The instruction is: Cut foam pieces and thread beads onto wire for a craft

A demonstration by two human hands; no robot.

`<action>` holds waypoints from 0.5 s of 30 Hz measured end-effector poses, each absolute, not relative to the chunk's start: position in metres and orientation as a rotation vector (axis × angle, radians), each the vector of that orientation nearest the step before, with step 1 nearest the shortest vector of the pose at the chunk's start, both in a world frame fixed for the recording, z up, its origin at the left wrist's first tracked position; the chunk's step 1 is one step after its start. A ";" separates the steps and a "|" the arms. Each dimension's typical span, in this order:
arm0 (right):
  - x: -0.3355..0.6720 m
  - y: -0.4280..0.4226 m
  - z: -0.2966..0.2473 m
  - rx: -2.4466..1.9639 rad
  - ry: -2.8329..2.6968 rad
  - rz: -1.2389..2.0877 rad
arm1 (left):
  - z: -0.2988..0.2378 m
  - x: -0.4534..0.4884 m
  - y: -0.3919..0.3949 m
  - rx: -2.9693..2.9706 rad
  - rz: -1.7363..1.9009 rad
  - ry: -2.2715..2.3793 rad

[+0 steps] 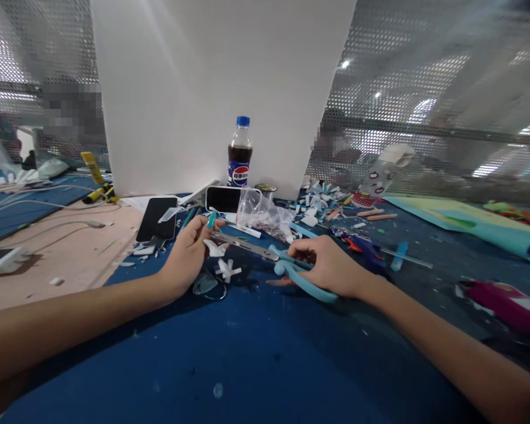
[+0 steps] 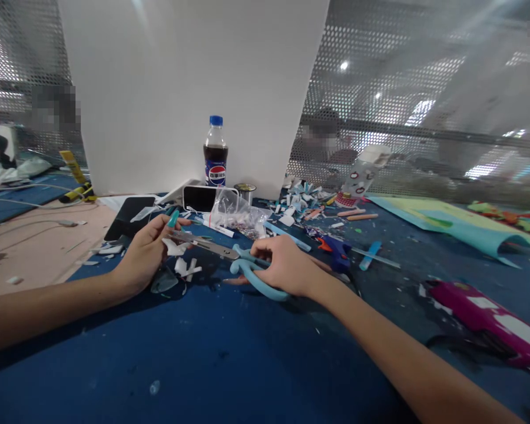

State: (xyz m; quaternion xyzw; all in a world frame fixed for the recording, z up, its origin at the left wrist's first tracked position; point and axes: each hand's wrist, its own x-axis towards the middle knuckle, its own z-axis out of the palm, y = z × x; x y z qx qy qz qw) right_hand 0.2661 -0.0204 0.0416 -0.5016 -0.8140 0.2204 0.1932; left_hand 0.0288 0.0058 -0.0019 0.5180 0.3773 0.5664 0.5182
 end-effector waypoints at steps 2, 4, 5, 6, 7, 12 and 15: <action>0.265 -0.021 0.042 -1.411 -2.298 0.559 | -0.002 0.029 0.006 1.209 1.390 0.891; 0.264 -0.023 0.044 -1.420 -2.313 0.492 | -0.002 0.028 0.005 1.186 1.420 0.863; 0.263 -0.024 0.045 -1.426 -2.320 0.464 | -0.002 0.028 0.005 1.183 1.426 0.854; 0.262 -0.025 0.045 -1.433 -2.323 0.444 | -0.002 0.028 0.005 1.184 1.429 0.853; 0.262 -0.026 0.046 -1.440 -2.323 0.434 | -0.002 0.028 0.005 1.185 1.430 0.855; 0.260 -0.029 0.045 -1.460 -2.314 0.490 | -0.005 0.026 0.010 1.205 1.464 0.869; 0.257 -0.032 0.043 -1.466 -2.302 0.537 | -0.006 0.025 0.014 1.284 1.520 0.945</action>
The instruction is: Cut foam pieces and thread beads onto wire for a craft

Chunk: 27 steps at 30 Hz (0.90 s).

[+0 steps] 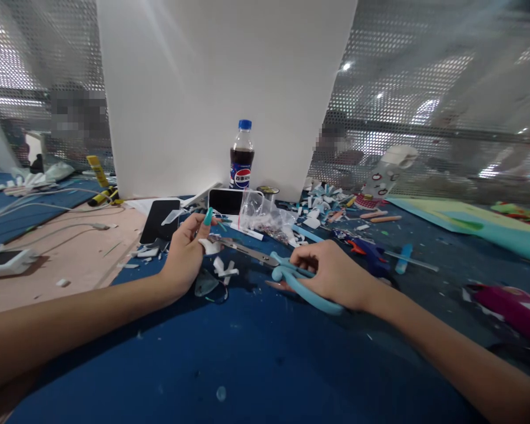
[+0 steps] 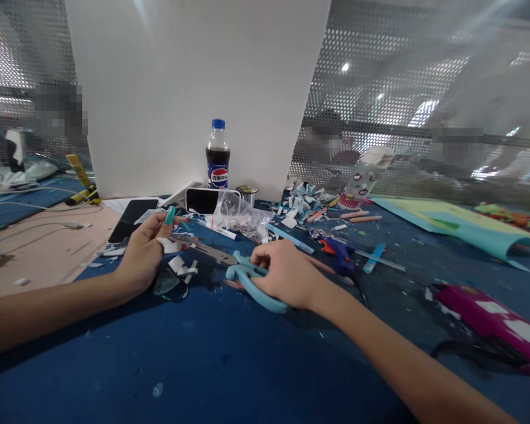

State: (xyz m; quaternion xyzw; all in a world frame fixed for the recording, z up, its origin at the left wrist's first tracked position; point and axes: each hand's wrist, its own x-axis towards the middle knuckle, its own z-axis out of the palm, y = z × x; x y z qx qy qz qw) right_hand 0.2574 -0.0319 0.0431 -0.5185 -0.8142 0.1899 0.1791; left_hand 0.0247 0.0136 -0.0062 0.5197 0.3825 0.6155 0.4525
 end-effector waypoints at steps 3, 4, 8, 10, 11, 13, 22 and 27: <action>0.250 -0.038 0.043 -1.501 -2.246 0.546 | -0.007 0.024 0.017 1.350 1.596 0.986; 0.247 -0.041 0.043 -1.519 -2.229 0.546 | -0.007 0.024 0.018 1.350 1.612 0.976; 0.239 -0.048 0.045 -1.614 -2.234 0.444 | -0.009 0.024 0.020 1.317 1.602 0.950; 0.239 -0.049 0.045 -1.656 -2.260 0.319 | -0.010 0.023 0.021 1.285 1.573 0.970; 0.240 -0.048 0.045 -1.672 -2.273 0.261 | -0.010 0.023 0.021 1.257 1.550 0.978; 0.242 -0.046 0.045 -1.690 -2.290 0.162 | -0.010 0.023 0.022 1.185 1.496 0.962; 0.247 -0.043 0.043 -1.715 -2.357 -0.101 | -0.004 0.026 0.015 1.180 1.478 0.912; 0.241 -0.050 0.040 -1.740 -2.348 -0.170 | -0.005 0.026 0.013 1.306 1.486 0.892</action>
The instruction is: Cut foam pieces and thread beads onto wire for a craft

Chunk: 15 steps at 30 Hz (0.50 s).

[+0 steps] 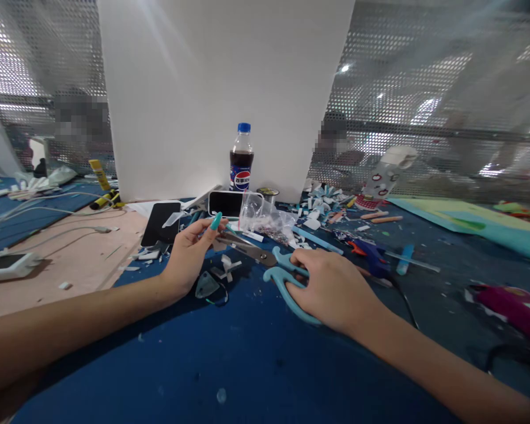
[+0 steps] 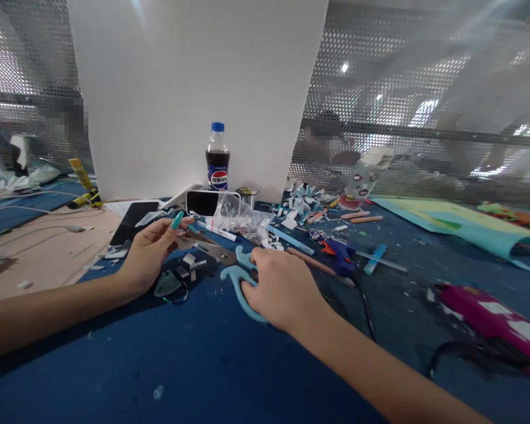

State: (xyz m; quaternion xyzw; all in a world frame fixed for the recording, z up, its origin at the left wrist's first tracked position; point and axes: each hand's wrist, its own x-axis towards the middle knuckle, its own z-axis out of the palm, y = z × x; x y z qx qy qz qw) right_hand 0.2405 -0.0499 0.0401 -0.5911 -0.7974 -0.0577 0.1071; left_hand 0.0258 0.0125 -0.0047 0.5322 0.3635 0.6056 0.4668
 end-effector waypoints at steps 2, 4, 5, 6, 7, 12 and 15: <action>0.237 -0.054 0.038 -1.769 -2.336 -0.195 | -0.006 0.026 0.013 1.325 1.483 0.869; 0.235 -0.057 0.035 -1.785 -2.319 -0.221 | -0.007 0.026 0.013 1.311 1.482 0.845; 0.234 -0.059 0.034 -1.788 -2.311 -0.231 | -0.008 0.026 0.013 1.289 1.486 0.832; 0.233 -0.059 0.034 -1.796 -2.301 -0.243 | -0.007 0.027 0.012 1.259 1.488 0.817; 0.232 -0.060 0.033 -1.808 -2.292 -0.252 | -0.007 0.028 0.012 1.227 1.485 0.799; 0.230 -0.060 0.034 -1.914 -2.257 -0.166 | -0.002 0.031 0.008 1.114 1.458 0.696; 0.225 -0.062 0.035 -1.937 -2.233 -0.109 | 0.000 0.032 0.006 1.096 1.467 0.664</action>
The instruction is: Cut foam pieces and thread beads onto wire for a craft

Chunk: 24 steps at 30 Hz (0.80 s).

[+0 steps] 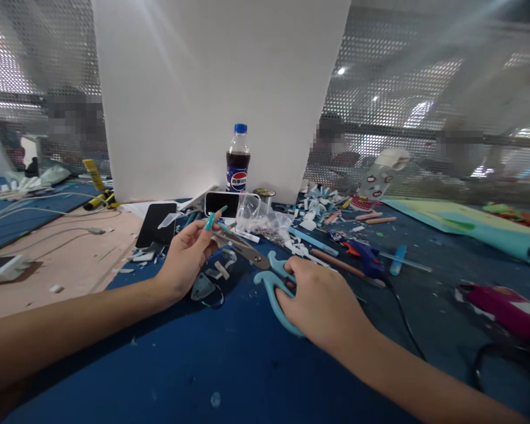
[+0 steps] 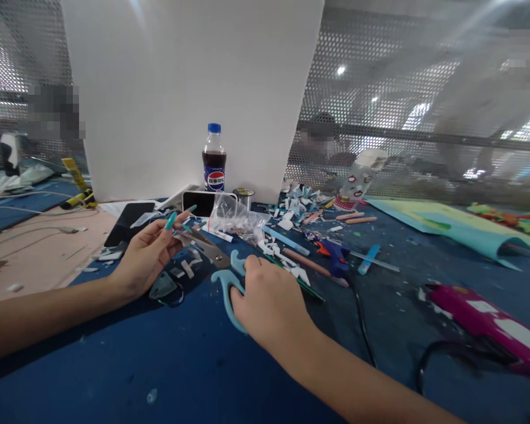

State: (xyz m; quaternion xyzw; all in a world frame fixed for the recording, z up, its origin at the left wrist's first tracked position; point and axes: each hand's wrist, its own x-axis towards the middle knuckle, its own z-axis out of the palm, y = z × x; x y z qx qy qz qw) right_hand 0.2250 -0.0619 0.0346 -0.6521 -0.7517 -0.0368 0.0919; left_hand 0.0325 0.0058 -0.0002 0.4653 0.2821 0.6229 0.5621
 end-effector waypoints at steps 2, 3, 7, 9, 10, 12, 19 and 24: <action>0.221 -0.064 0.034 -1.937 -2.229 -0.099 | 0.000 0.033 0.005 1.091 1.466 0.641; 0.219 -0.065 0.033 -1.937 -2.228 -0.100 | -0.001 0.033 0.004 1.090 1.466 0.623; 0.215 -0.068 0.031 -1.945 -2.222 -0.166 | -0.001 0.034 0.002 1.092 1.461 0.562; 0.215 -0.068 0.030 -1.932 -2.228 -0.250 | 0.000 0.034 0.000 1.092 1.459 0.555; 0.215 -0.068 0.029 -1.917 -2.234 -0.297 | 0.000 0.034 -0.001 1.093 1.461 0.552; 0.216 -0.067 0.027 -1.879 -2.241 -0.387 | 0.001 0.033 -0.001 1.098 1.463 0.552; 0.212 -0.072 0.019 -1.754 -2.261 -0.642 | 0.000 0.033 0.002 1.104 1.441 0.616; 0.210 -0.074 0.018 -1.750 -2.248 -0.747 | -0.001 0.033 0.001 1.080 1.422 0.568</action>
